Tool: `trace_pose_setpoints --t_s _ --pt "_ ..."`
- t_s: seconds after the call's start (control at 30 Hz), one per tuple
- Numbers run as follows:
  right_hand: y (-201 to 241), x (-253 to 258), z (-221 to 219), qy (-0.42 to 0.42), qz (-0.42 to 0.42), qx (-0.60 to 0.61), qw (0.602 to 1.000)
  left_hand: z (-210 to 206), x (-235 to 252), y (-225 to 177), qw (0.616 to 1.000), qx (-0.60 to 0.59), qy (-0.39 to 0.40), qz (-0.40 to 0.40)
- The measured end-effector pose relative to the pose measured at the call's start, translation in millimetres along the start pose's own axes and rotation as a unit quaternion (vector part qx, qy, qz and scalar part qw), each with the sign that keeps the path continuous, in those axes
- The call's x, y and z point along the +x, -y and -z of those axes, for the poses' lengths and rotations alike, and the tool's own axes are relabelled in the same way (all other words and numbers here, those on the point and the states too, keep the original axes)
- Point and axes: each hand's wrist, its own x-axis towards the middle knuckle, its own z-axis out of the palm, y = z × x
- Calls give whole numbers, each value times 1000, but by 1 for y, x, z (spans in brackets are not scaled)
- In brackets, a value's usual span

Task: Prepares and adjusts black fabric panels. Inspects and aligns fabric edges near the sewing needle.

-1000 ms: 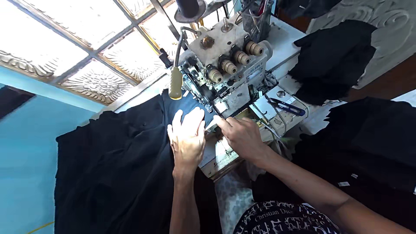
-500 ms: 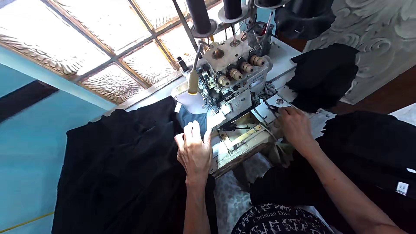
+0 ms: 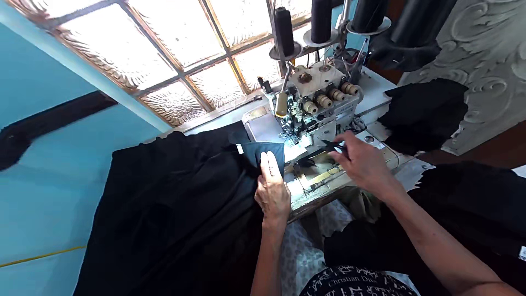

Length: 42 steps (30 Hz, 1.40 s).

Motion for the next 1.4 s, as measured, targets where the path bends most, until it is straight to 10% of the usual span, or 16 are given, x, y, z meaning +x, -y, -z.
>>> trace_pose_setpoints --t_s 0.5,0.7,0.97,1.23,1.4 --pt "54 47 -49 -38 191 -142 970 -27 -2 13 989 -71 -124 -40" --pt "6 10 -25 -100 59 -65 991 9 -14 36 949 -243 -185 -81" --pt "-115 -11 -26 -84 -57 -118 988 138 -77 86 733 -572 202 -308" --pt "-114 -35 -27 -87 -19 -102 991 177 -154 161 865 -332 361 -106" --pt "-57 -46 -46 -76 90 -41 992 166 -173 158 881 -298 367 -22"
